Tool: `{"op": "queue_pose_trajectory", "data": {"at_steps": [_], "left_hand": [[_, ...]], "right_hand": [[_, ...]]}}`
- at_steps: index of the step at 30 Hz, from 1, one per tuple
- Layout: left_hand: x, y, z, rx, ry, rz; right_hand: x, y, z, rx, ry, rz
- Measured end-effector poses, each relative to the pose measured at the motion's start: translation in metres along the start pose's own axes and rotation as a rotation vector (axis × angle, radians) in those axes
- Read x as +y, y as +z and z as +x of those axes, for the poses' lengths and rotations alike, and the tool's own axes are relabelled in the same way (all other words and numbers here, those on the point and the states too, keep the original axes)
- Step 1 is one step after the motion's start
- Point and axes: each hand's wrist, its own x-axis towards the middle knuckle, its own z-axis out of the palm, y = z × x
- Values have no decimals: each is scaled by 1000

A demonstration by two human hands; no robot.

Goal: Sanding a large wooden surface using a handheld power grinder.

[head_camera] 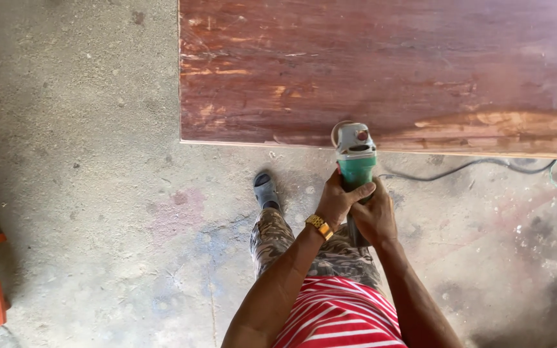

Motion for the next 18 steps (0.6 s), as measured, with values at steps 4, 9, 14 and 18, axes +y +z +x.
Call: {"op": "queue_pose_trajectory", "data": {"at_steps": [4, 9, 14, 18], "left_hand": [[-16, 27, 8, -1, -26, 72], [-35, 63, 20, -92, -43, 75], [-46, 105, 36, -171, -68, 65], [-51, 126, 49, -200, -112, 113]], "right_hand": [[12, -25, 4, 14, -3, 3], [38, -58, 8, 76, 52, -28], [70, -91, 17, 132, 50, 18], [82, -108, 24, 169, 66, 11]]}}
